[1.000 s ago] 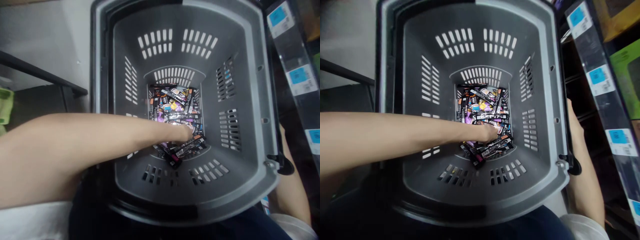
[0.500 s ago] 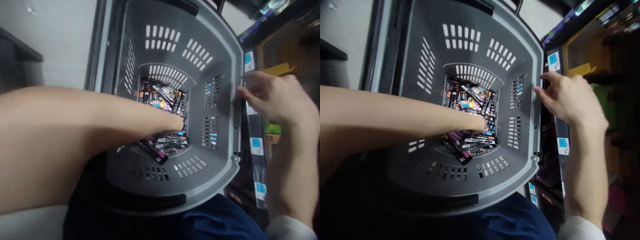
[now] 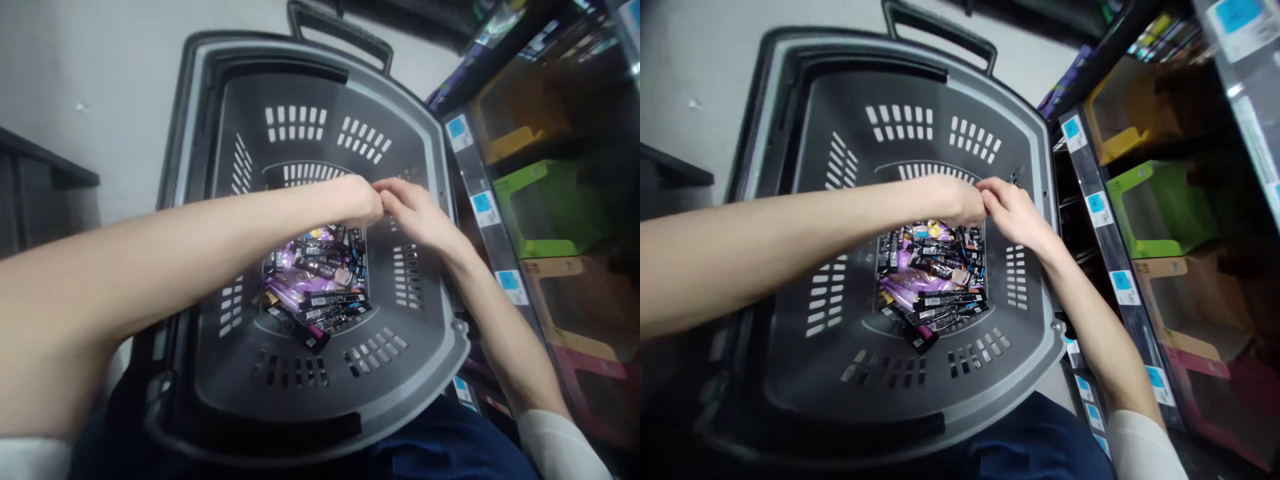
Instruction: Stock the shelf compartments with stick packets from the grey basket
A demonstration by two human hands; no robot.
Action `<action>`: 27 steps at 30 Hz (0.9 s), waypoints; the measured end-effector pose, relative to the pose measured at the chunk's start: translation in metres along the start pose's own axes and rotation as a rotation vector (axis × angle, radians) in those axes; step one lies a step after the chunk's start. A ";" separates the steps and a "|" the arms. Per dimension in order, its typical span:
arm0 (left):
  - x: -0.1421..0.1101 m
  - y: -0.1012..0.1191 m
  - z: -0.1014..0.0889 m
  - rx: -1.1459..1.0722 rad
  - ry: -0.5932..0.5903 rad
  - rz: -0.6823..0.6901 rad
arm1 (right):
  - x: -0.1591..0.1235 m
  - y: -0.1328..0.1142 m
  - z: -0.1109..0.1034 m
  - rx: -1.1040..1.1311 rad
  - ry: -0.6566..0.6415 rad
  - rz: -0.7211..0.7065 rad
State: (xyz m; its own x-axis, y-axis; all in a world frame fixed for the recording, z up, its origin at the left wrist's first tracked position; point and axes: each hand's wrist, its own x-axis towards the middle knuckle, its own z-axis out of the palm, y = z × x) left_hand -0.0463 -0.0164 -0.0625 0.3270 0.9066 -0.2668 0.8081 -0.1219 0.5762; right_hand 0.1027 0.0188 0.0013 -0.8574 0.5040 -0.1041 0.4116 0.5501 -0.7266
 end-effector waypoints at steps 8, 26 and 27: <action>-0.052 0.013 -0.095 0.041 0.304 0.135 | 0.000 0.002 -0.010 0.466 0.127 0.139; -0.058 0.044 -0.092 -0.845 0.749 -0.020 | -0.008 -0.005 -0.014 0.596 0.305 0.091; -0.062 0.042 -0.094 -0.836 0.751 -0.023 | -0.009 -0.005 -0.015 0.609 0.333 0.093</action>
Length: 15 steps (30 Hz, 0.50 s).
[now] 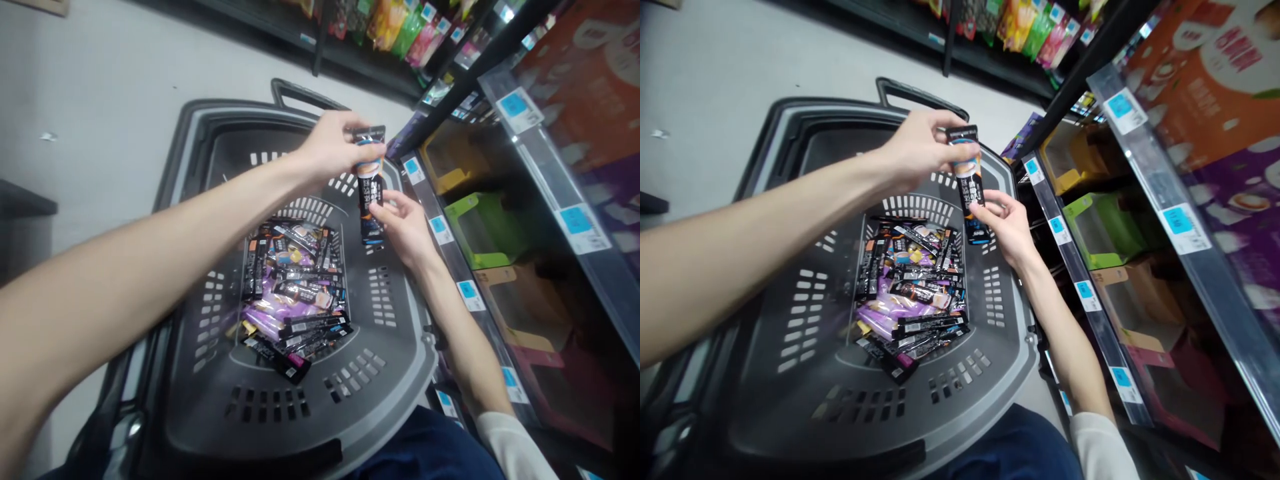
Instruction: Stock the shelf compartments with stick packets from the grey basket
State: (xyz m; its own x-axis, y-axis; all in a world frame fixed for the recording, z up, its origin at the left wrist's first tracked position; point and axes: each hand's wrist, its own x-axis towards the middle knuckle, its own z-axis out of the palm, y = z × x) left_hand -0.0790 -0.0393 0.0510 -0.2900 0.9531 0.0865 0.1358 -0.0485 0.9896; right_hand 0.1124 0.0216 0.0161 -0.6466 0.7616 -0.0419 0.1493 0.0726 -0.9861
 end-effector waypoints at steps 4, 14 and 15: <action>0.004 0.001 -0.027 0.096 -0.042 -0.039 | 0.006 0.000 -0.009 0.068 0.189 -0.048; -0.010 -0.019 0.000 0.505 -0.728 -0.099 | 0.020 0.022 -0.028 -0.183 0.298 -0.279; -0.011 -0.020 0.006 0.490 -0.747 -0.103 | 0.019 0.022 -0.027 -0.151 0.325 -0.264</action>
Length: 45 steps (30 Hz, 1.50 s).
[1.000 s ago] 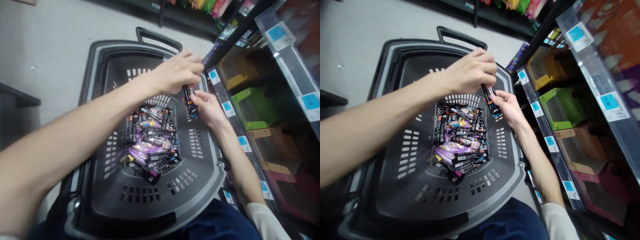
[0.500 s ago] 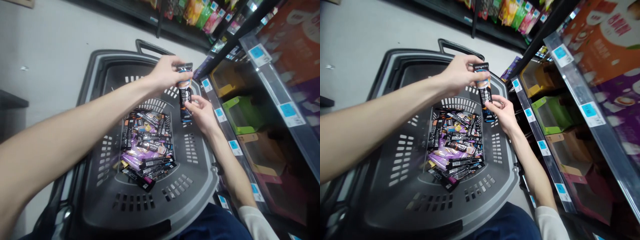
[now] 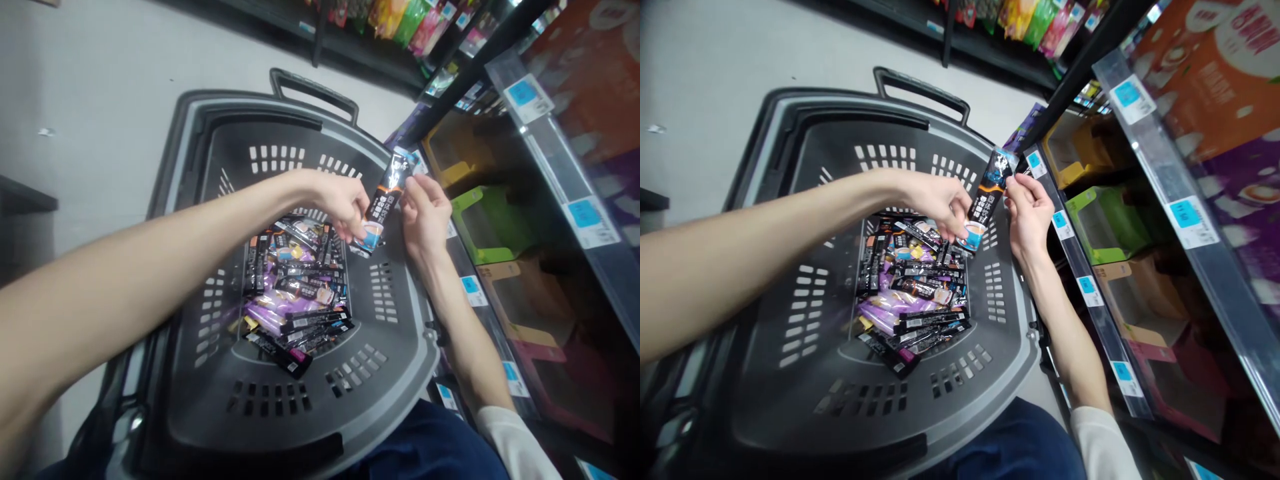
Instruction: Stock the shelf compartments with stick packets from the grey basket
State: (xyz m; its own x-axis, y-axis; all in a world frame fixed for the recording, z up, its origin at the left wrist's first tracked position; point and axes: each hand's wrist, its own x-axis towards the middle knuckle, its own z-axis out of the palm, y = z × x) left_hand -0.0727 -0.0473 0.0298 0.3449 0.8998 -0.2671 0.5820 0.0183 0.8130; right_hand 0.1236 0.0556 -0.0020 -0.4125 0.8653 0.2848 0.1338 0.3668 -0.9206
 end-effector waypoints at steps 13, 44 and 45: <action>0.005 -0.008 -0.002 -0.009 0.241 0.066 | -0.011 -0.018 0.009 0.101 -0.146 0.206; 0.002 0.004 0.000 -0.712 0.311 -0.105 | -0.009 -0.010 0.009 0.121 -0.157 0.106; 0.001 0.005 0.000 -0.705 0.314 -0.106 | -0.009 -0.010 0.009 0.117 -0.155 0.105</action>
State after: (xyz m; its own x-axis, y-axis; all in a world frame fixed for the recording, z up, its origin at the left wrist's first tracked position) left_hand -0.0693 -0.0461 0.0329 0.0271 0.9571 -0.2885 -0.0420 0.2894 0.9563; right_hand 0.1179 0.0411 0.0025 -0.5365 0.8305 0.1499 0.0810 0.2276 -0.9704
